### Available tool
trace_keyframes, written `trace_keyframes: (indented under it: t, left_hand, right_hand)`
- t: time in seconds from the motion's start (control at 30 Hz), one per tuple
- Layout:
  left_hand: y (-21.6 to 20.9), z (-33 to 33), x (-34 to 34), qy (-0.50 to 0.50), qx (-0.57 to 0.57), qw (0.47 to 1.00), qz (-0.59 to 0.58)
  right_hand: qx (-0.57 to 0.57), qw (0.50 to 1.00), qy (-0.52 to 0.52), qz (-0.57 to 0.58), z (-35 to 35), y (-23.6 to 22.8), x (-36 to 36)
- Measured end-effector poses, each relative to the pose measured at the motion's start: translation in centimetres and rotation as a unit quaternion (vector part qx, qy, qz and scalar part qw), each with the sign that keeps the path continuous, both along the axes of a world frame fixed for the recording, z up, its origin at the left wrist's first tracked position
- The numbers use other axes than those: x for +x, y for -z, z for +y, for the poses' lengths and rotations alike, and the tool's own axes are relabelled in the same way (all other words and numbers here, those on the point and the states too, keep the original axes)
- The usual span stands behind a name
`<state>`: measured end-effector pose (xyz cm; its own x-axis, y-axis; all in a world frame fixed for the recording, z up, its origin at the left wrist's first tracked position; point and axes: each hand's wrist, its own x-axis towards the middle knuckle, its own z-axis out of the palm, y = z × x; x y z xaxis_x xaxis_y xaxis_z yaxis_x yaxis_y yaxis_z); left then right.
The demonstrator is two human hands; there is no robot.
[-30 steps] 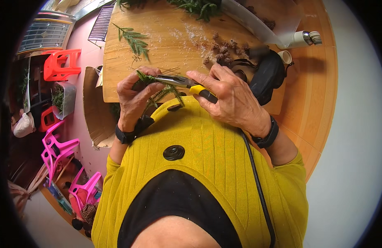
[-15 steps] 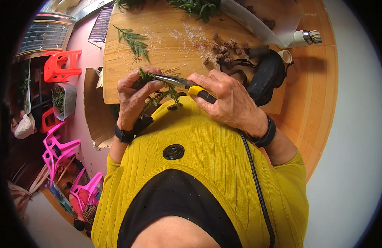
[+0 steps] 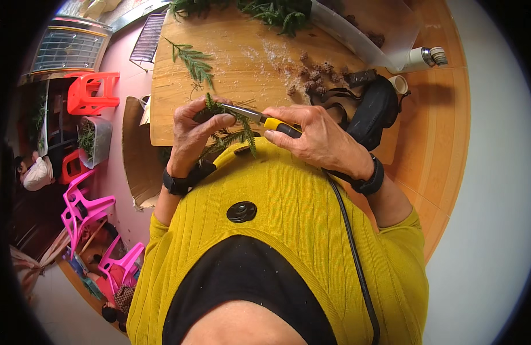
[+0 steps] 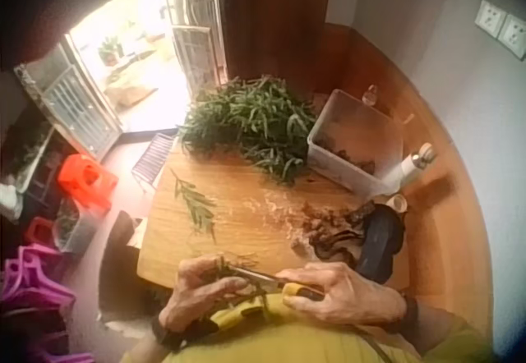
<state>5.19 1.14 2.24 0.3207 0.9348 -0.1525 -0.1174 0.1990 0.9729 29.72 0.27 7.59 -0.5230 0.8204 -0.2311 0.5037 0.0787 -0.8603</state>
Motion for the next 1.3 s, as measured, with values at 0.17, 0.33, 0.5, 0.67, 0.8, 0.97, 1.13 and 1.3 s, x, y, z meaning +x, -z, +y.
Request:
trace_keyframes:
  t: [0.17,0.33,0.5,0.67,0.8,0.97,1.13,1.3]
  left_hand:
    - [2.5,1.2,-1.7,-0.025,-0.069,0.977,-0.203]
    - [2.9,0.7,-3.6,-0.092,-0.124,0.945,-0.289]
    - [3.8,-0.2,-5.5,-0.119,-0.071,0.956,-0.258]
    - [2.7,-1.4,-6.1,-0.133,-0.014,0.985,-0.107]
    - [1.6,-2.3,-6.3,-0.165,-0.002,0.984,-0.072]
    - [0.6,-3.6,-6.8,-0.16,0.009,0.978,-0.13]
    - [0.3,-4.3,-7.1,-0.145,0.04,0.983,-0.104]
    - [-0.1,-5.1,-7.4,-0.148,0.036,0.985,-0.086]
  right_hand:
    - [0.056,0.994,0.096,-0.015,1.4,3.4,0.7]
    - [0.154,0.955,0.124,-0.222,0.0,15.7,3.1]
    - [0.222,0.912,0.126,-0.32,-2.4,22.0,2.0]
    - [0.205,0.91,0.153,-0.325,-2.4,23.5,0.9]
    - [0.224,0.904,0.14,-0.336,-2.3,23.5,0.7]
    - [0.18,0.966,0.161,-0.097,0.3,15.0,-2.3]
    - [0.242,0.958,0.076,0.136,0.7,1.9,-10.0]
    - [0.226,0.967,0.016,0.118,-0.5,0.9,-12.9]
